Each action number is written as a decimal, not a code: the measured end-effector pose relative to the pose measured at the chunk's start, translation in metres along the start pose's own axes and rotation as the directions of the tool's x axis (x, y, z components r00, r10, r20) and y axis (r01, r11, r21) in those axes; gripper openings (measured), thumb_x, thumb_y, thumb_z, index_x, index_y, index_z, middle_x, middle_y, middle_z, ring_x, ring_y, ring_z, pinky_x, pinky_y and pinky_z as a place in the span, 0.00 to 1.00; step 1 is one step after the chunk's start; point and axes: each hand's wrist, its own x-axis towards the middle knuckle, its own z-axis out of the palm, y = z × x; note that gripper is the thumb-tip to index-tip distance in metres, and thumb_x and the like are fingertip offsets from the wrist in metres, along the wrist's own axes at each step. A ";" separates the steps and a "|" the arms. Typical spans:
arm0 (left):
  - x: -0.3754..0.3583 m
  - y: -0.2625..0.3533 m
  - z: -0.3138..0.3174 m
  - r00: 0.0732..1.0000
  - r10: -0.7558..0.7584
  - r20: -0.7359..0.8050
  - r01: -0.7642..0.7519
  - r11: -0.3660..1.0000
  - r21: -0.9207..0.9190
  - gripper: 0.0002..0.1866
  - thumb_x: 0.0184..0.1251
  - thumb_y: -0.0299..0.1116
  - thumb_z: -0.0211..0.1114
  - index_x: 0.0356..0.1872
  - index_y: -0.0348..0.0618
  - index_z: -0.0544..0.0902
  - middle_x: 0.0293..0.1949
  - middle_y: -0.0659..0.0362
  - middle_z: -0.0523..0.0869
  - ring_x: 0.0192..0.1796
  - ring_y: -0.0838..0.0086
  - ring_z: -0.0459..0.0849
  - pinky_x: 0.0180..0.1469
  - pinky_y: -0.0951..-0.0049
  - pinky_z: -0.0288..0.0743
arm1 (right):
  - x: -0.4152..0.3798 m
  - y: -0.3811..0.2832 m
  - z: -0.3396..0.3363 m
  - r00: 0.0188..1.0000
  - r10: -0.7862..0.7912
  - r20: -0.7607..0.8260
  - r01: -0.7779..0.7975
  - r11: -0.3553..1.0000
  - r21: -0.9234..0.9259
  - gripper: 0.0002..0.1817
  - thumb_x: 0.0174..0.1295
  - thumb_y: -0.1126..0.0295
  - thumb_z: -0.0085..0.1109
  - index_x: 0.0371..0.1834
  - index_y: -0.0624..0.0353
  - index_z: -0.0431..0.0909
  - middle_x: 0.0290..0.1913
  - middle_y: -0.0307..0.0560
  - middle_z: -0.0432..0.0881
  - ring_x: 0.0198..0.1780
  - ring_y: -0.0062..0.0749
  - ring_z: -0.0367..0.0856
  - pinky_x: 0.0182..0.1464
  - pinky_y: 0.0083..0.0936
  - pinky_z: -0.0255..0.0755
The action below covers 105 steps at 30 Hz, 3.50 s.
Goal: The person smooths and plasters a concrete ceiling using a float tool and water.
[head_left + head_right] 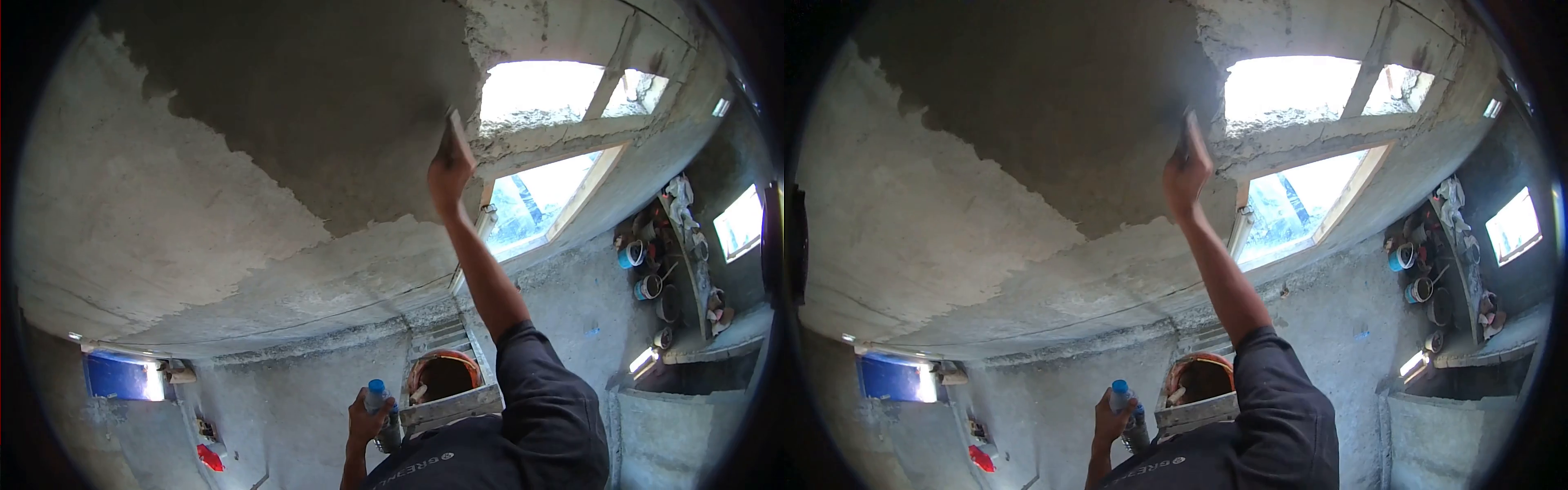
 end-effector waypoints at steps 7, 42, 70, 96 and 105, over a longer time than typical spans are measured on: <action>-0.002 -0.008 0.000 1.000 -0.005 0.011 0.005 0.999 -0.035 0.21 0.55 0.46 0.73 0.38 0.39 0.78 0.30 0.54 0.86 0.34 0.70 0.85 0.39 0.69 0.78 | 0.052 0.023 0.009 0.974 -0.178 0.139 0.206 0.952 -0.226 0.37 0.45 0.90 0.42 0.66 0.63 0.65 0.66 0.62 0.66 0.64 0.52 0.69 0.59 0.37 0.74; 0.003 0.014 -0.004 1.000 0.014 0.024 -0.015 0.999 0.046 0.18 0.56 0.43 0.73 0.37 0.40 0.79 0.31 0.56 0.86 0.34 0.73 0.85 0.39 0.70 0.77 | -0.048 0.033 0.029 0.960 -0.056 0.275 0.085 0.992 -0.094 0.29 0.57 0.85 0.47 0.65 0.61 0.66 0.67 0.59 0.65 0.68 0.51 0.63 0.67 0.37 0.64; 0.050 0.056 0.089 0.833 -0.275 0.481 0.012 0.877 0.481 0.47 0.45 0.71 0.64 0.52 0.32 0.78 0.49 0.41 0.82 0.52 0.55 0.82 0.55 0.63 0.73 | -0.272 -0.061 -0.286 -0.268 0.793 0.548 -0.857 -0.456 0.241 0.13 0.63 0.70 0.59 0.49 0.59 0.75 0.42 0.45 0.82 0.40 0.36 0.83 0.40 0.35 0.81; 0.023 0.051 0.080 0.875 0.432 0.218 -0.428 0.901 -0.070 0.30 0.50 0.55 0.74 0.46 0.43 0.77 0.35 0.53 0.85 0.39 0.65 0.86 0.42 0.66 0.78 | -0.186 0.030 -0.363 0.024 0.830 0.558 -0.999 0.042 -0.020 0.17 0.65 0.69 0.57 0.55 0.64 0.74 0.48 0.50 0.81 0.51 0.40 0.81 0.55 0.40 0.77; 0.012 0.012 0.069 0.936 0.350 -0.051 -0.351 0.902 -0.250 0.29 0.46 0.49 0.78 0.44 0.42 0.77 0.33 0.54 0.86 0.37 0.67 0.87 0.42 0.66 0.79 | -0.230 0.032 -0.360 0.002 0.907 0.422 -0.953 -0.126 0.275 0.17 0.62 0.72 0.59 0.53 0.62 0.75 0.49 0.46 0.82 0.47 0.33 0.83 0.48 0.27 0.79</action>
